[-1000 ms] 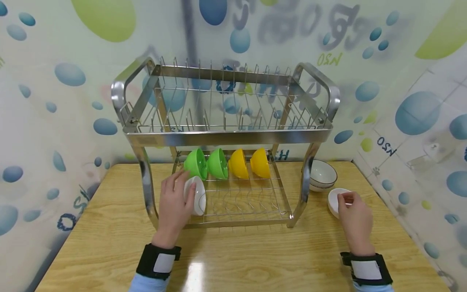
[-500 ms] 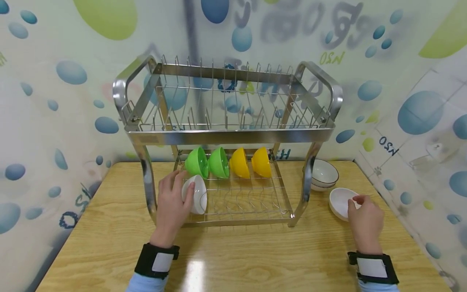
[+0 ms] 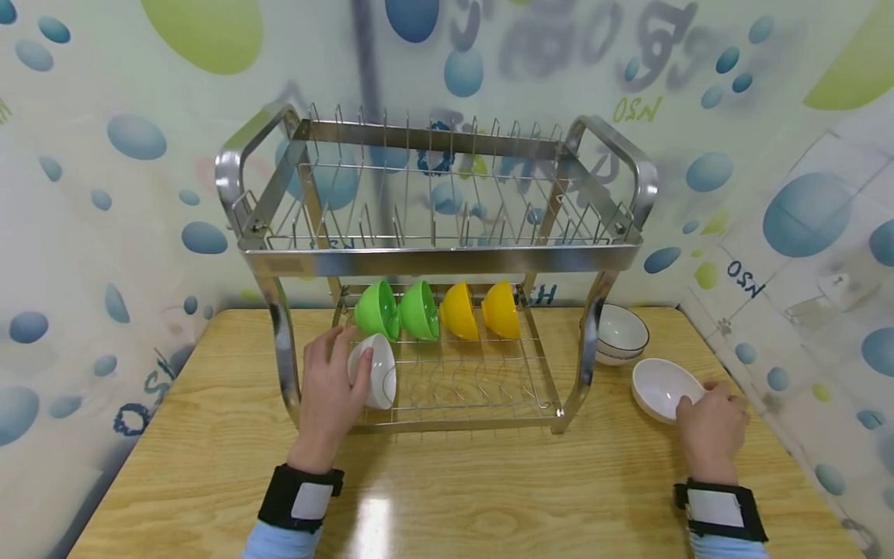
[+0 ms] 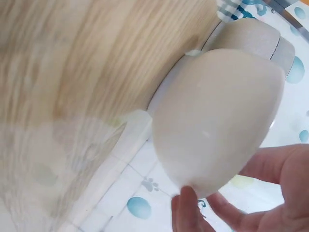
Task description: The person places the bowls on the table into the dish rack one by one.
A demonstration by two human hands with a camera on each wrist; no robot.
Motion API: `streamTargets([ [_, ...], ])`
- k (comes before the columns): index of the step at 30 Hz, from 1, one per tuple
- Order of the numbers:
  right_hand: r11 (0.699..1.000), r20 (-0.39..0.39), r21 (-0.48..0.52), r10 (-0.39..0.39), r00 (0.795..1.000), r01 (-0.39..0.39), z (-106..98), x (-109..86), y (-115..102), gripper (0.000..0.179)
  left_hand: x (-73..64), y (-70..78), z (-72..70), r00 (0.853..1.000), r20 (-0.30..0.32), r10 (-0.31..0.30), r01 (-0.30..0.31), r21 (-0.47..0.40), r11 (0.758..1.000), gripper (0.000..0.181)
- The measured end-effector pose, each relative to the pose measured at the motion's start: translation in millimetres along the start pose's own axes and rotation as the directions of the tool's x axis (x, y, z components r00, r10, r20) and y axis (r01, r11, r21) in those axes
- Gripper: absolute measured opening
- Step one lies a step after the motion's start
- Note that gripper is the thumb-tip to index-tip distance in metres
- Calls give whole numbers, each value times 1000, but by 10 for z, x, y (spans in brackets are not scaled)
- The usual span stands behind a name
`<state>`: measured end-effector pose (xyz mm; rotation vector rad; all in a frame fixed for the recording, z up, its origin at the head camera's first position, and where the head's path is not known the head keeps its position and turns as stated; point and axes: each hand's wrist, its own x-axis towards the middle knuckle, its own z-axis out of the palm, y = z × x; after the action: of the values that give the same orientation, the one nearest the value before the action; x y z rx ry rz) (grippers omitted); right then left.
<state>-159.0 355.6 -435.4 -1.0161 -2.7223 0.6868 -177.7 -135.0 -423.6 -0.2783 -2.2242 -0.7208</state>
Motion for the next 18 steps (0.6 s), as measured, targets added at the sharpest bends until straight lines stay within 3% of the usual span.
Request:
streamTargets([
  [9,998,188,33,42,981,-49,16,89,117,60,-2,15,16,1000,25,-5,5,5,1000,38],
  [18,999,237,13,26,971,-29,21,146,138,55,5,50,31,999,30,-23,24,-18,1000,37],
])
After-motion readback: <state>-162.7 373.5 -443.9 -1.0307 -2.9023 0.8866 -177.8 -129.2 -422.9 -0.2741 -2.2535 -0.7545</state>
